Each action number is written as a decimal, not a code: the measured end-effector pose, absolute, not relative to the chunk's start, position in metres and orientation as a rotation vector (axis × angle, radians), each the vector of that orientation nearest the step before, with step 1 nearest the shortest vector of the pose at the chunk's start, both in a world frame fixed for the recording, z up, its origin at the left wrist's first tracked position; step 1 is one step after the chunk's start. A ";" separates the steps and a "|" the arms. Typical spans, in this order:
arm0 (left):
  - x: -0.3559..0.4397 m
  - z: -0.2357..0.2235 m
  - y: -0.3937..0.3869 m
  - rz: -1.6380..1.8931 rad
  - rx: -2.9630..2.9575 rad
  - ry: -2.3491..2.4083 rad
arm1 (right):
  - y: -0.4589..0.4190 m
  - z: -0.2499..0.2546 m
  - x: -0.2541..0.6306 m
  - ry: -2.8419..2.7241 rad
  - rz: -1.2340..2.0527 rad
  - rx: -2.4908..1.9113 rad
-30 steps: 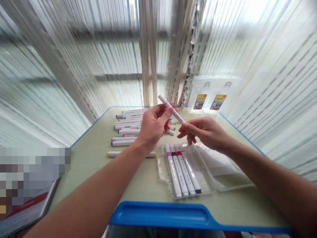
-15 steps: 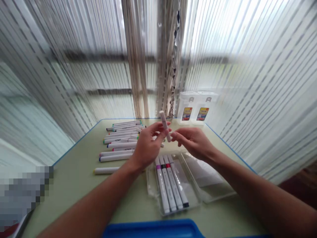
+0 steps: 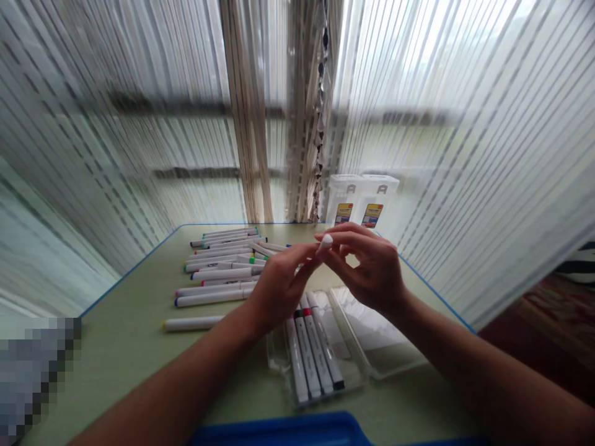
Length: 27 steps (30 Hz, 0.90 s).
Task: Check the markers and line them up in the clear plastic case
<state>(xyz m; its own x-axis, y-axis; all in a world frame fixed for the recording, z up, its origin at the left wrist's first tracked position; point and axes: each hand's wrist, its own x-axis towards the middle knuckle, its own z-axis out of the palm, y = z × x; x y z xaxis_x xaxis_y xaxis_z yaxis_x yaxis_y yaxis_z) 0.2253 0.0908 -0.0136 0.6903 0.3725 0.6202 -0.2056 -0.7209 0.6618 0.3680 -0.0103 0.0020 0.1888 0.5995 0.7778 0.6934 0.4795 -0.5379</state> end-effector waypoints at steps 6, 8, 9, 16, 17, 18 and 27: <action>0.227 -0.014 0.087 0.840 1.990 0.145 | -0.003 0.002 0.371 -1.192 0.230 -1.127; 0.227 -0.014 0.086 0.772 1.918 0.130 | 0.000 0.001 0.374 -1.133 0.299 -1.119; 0.227 -0.014 0.086 0.744 1.891 0.124 | 0.001 0.000 0.376 -1.106 0.324 -1.119; 0.227 -0.012 0.085 0.616 1.810 0.155 | 0.006 -0.003 0.385 -1.013 0.400 -1.114; 0.227 -0.012 0.084 0.605 1.798 0.159 | 0.006 -0.004 0.385 -1.014 0.401 -1.115; 0.227 -0.012 0.084 0.596 1.777 0.161 | 0.006 -0.004 0.385 -1.019 0.403 -1.116; 0.230 -0.014 0.087 0.613 1.549 0.183 | 0.000 0.000 0.376 -1.218 0.615 -1.200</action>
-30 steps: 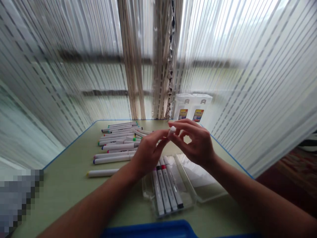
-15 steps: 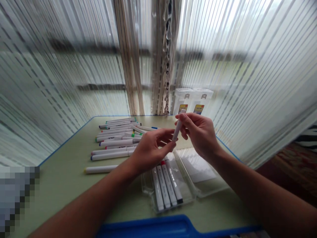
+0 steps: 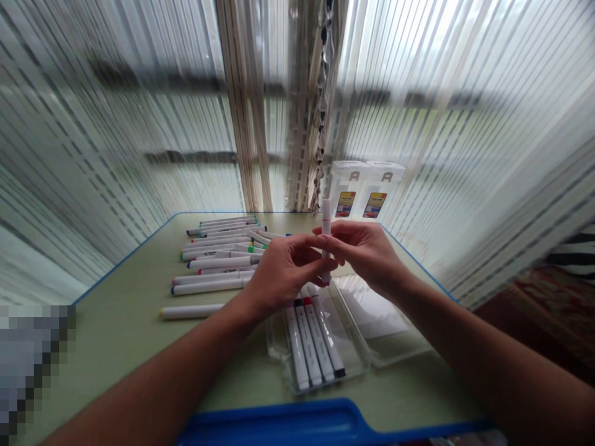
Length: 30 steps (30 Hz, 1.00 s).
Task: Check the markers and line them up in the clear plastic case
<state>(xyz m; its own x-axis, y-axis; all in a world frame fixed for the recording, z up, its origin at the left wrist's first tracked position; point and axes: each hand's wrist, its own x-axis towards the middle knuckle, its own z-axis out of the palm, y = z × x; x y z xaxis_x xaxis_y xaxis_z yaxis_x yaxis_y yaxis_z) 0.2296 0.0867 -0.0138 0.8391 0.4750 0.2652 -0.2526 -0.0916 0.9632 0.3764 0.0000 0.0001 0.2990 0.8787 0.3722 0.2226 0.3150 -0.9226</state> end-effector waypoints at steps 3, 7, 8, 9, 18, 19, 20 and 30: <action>0.230 -0.012 0.086 0.654 1.426 0.214 | -0.001 0.001 0.376 -1.274 0.675 -1.235; 0.228 -0.009 0.086 0.676 1.360 0.262 | 0.001 -0.001 0.379 -1.330 0.725 -1.221; 0.228 -0.008 0.088 0.677 1.358 0.278 | 0.002 -0.002 0.379 -1.358 0.710 -1.223; 0.227 -0.007 0.090 0.682 1.369 0.302 | 0.003 -0.003 0.379 -1.388 0.682 -1.227; 0.223 0.000 0.099 0.879 1.551 0.314 | 0.001 -0.011 0.371 -1.533 0.750 -1.240; 0.225 0.000 0.099 0.884 1.485 0.302 | 0.001 -0.010 0.370 -1.536 0.766 -1.253; 0.226 0.001 0.099 0.903 1.410 0.301 | 0.000 -0.009 0.370 -1.532 0.773 -1.261; 0.222 -0.001 0.106 1.233 1.576 0.298 | 0.001 -0.013 0.375 -1.609 0.740 -1.260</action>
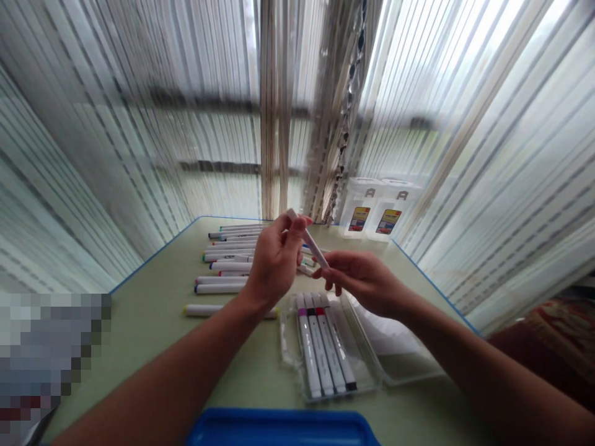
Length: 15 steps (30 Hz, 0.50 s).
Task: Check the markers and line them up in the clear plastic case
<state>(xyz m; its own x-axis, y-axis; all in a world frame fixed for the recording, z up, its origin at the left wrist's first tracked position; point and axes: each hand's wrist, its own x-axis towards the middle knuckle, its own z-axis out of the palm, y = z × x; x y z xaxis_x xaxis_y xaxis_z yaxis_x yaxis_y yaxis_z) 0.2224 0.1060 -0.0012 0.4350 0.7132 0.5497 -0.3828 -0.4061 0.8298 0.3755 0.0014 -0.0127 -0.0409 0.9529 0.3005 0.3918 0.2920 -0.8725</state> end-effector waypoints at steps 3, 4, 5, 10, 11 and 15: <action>0.219 -0.002 0.094 1.346 1.948 0.167 | 0.003 -0.015 0.376 -1.680 0.448 -1.360; 0.218 -0.002 0.091 1.378 2.048 0.110 | 0.004 -0.014 0.376 -1.694 0.347 -1.365; 0.217 -0.002 0.088 1.409 2.127 0.050 | 0.004 -0.014 0.377 -1.704 0.257 -1.355; 0.215 -0.003 0.083 1.532 2.278 -0.170 | 0.004 -0.012 0.380 -1.725 -0.021 -1.314; 0.215 -0.003 0.083 1.546 2.288 -0.187 | 0.003 -0.012 0.381 -1.722 -0.049 -1.313; 0.214 -0.001 0.081 1.595 2.301 -0.239 | 0.002 -0.009 0.380 -1.714 -0.080 -1.283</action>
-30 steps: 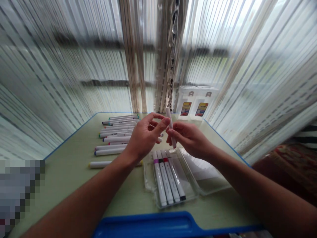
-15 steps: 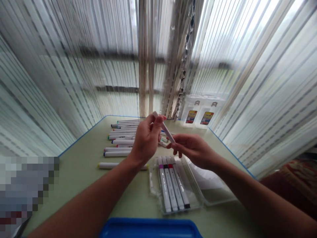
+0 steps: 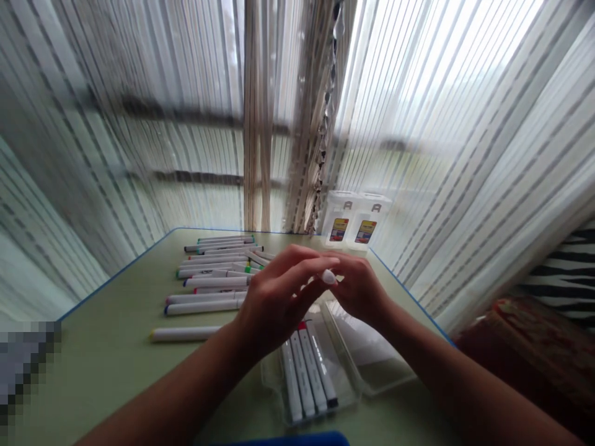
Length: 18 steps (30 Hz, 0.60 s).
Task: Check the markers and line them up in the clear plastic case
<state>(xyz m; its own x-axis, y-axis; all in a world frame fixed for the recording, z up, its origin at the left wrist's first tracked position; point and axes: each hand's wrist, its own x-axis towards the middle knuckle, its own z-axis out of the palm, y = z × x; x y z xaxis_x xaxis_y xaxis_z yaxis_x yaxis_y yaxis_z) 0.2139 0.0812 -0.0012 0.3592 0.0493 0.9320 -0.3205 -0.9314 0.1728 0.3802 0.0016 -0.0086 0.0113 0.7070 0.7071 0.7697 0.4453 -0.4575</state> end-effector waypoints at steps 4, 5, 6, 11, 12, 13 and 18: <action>0.213 0.000 0.079 1.624 2.303 -0.270 | 0.000 -0.007 0.379 -1.713 -0.073 -1.254; 0.213 0.000 0.079 1.628 2.303 -0.267 | 0.000 -0.006 0.379 -1.716 -0.078 -1.252; 0.213 0.000 0.079 1.627 2.305 -0.262 | 0.000 -0.006 0.379 -1.720 -0.084 -1.250; 0.213 -0.001 0.079 1.636 2.302 -0.243 | 0.001 -0.008 0.380 -1.725 -0.087 -1.227; 0.213 0.000 0.079 1.636 2.304 -0.242 | 0.001 -0.008 0.380 -1.726 -0.088 -1.224; 0.213 0.000 0.079 1.635 2.305 -0.238 | 0.001 -0.008 0.380 -1.728 -0.089 -1.225; 0.211 0.001 0.079 1.598 2.309 -0.202 | 0.000 -0.009 0.379 -1.739 -0.079 -1.265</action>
